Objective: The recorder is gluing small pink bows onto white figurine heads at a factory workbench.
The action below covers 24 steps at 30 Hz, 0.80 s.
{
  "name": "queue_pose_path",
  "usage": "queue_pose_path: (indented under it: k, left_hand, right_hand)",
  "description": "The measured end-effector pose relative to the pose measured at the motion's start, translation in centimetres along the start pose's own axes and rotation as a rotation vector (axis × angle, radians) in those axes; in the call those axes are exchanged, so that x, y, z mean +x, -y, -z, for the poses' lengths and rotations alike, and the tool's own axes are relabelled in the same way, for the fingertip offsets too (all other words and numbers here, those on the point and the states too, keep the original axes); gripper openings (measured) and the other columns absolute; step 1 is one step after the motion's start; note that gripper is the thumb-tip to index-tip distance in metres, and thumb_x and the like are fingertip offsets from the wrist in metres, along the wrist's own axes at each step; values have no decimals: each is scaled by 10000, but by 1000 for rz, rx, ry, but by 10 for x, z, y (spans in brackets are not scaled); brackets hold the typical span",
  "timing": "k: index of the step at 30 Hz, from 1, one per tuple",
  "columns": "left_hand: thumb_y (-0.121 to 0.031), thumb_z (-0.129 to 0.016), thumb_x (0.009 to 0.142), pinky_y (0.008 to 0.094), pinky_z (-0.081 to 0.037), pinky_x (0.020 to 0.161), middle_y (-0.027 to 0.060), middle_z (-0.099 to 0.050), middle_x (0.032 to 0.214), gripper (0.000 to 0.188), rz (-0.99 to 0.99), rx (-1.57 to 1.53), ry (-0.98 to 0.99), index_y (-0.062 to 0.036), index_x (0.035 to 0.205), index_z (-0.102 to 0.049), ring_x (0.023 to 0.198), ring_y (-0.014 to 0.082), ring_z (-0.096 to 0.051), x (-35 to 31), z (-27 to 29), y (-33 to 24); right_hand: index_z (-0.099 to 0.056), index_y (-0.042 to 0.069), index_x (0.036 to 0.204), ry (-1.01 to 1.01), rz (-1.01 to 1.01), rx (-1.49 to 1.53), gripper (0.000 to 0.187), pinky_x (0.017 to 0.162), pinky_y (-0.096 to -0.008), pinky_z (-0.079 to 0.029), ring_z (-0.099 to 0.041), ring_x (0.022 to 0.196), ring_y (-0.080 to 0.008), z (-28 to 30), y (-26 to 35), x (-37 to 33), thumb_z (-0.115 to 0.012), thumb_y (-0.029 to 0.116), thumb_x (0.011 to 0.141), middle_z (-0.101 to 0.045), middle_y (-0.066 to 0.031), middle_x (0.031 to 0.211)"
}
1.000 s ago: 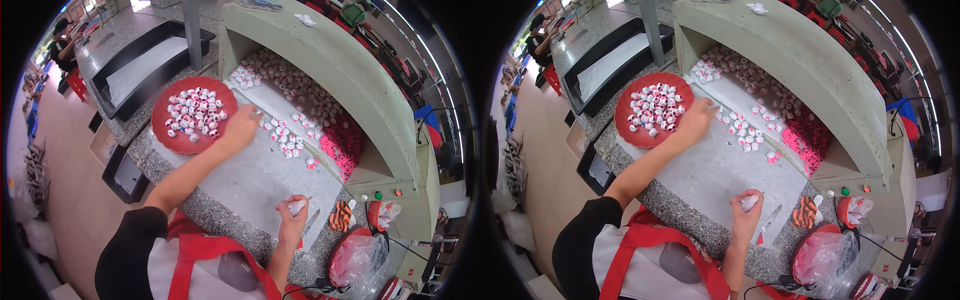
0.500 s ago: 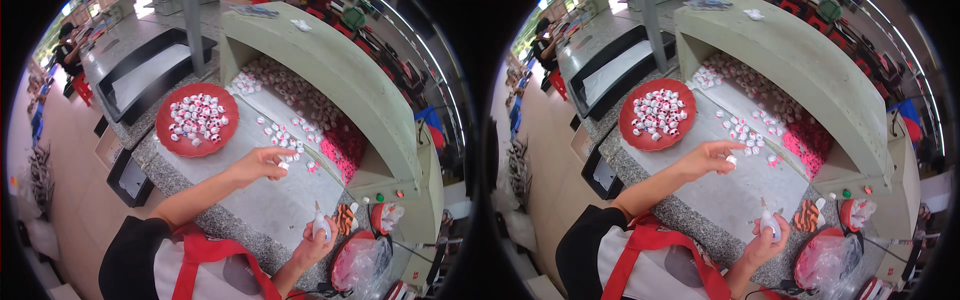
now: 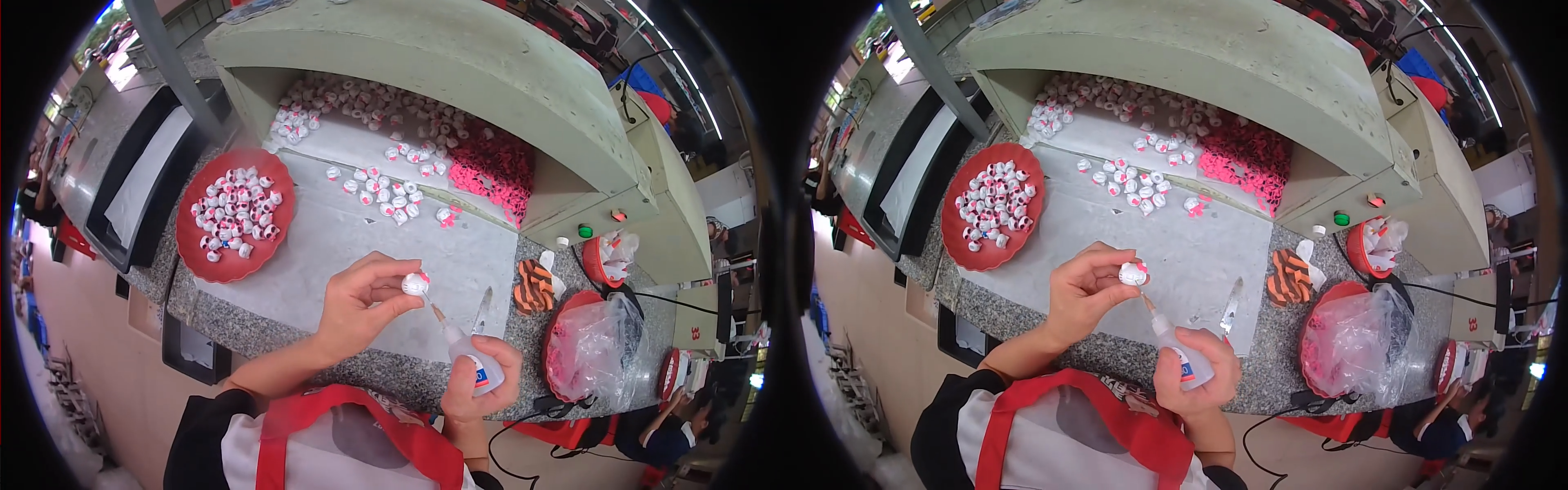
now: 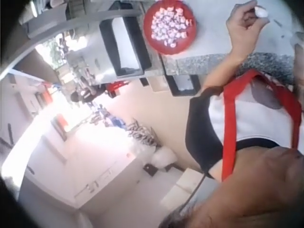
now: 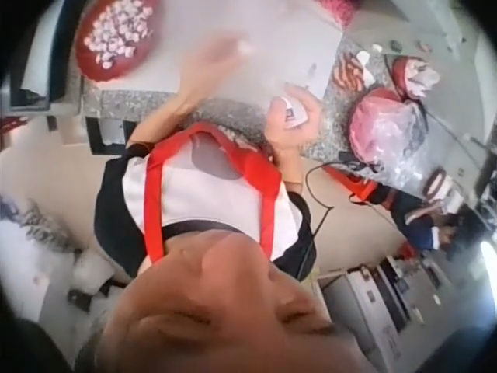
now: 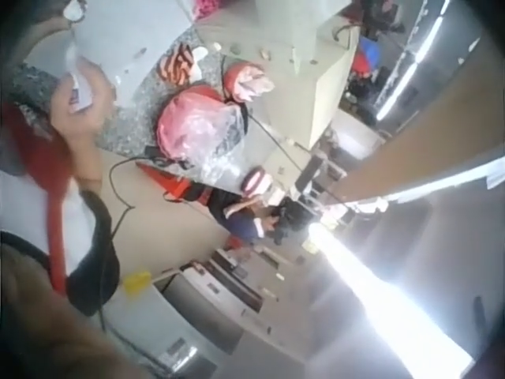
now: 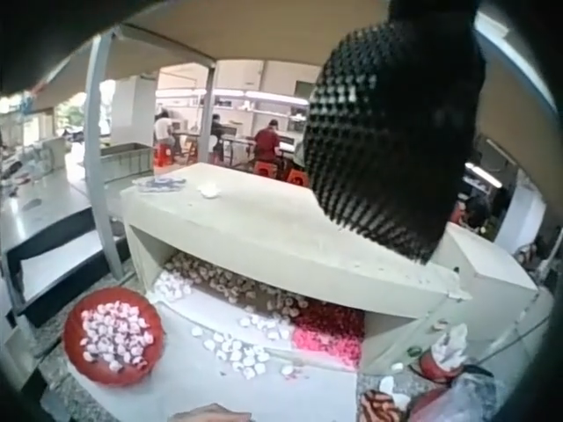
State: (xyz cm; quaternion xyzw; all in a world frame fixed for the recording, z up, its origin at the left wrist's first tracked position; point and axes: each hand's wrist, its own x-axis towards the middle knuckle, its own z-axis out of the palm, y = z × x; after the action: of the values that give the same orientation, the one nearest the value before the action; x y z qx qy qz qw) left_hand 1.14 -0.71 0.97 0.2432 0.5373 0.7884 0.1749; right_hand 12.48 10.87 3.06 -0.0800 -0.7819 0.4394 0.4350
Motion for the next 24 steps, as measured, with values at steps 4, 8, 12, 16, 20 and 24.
queue_pose_path:
  k: [4, 8, 12, 16, 20, 24]
  left_hand:
    - [137, -572, 716, 309, -511, 793, 124, -495, 990, 343, -11, -8, -3, 69, 1045, -503, 934, 213, -560, 0, 1, 1]
    - [149, -565, 712, 318, -513, 796, 128, -488, 991, 330, -19, -12, 4, 70, 1027, -506, 931, 220, -559, 0, 0, 1]
    - [157, -561, 707, 320, -517, 793, 130, -486, 988, 334, -23, -5, 13, 71, 1025, -505, 929, 221, -558, 1, -1, 1]
    - [161, -559, 703, 315, -518, 787, 131, -486, 986, 332, -21, 4, 13, 72, 1019, -508, 925, 220, -557, 1, -1, 1]
    - [164, -562, 698, 309, -518, 787, 131, -487, 984, 338, -52, 88, 25, 73, 1020, -513, 919, 215, -557, 2, 0, 1]
    - [159, -565, 702, 306, -512, 793, 134, -491, 988, 337, -73, 166, 24, 74, 1024, -515, 916, 211, -558, 2, 4, -1]
  right_hand:
    - [-539, -14, 873, 28, 12, 17, 249, 491, -266, -456, -577, 532, -198, -4, -2, 2, -626, 75, 658, -598, -125, 693]
    - [-533, -12, 875, 48, 28, 0, 242, 483, -267, -455, -575, 522, -196, -3, -5, 4, -619, 68, 663, -598, -125, 690]
    - [-528, -13, 874, 70, 52, -7, 237, 479, -268, -454, -573, 517, -193, -5, -5, 5, -612, 61, 665, -597, -118, 692]
    - [-527, -17, 870, 71, 31, 8, 237, 467, -267, -447, -570, 511, -190, -4, -5, 3, -612, 55, 661, -594, -109, 694]
    - [-528, -15, 862, 89, 97, -19, 222, 459, -265, -442, -567, 504, -188, -5, -3, 8, -610, 56, 668, -593, -103, 685]
    - [-529, -12, 855, 138, 67, -10, 212, 461, -266, -447, -569, 504, -186, -1, 1, 12, -611, 55, 671, -594, -96, 680]
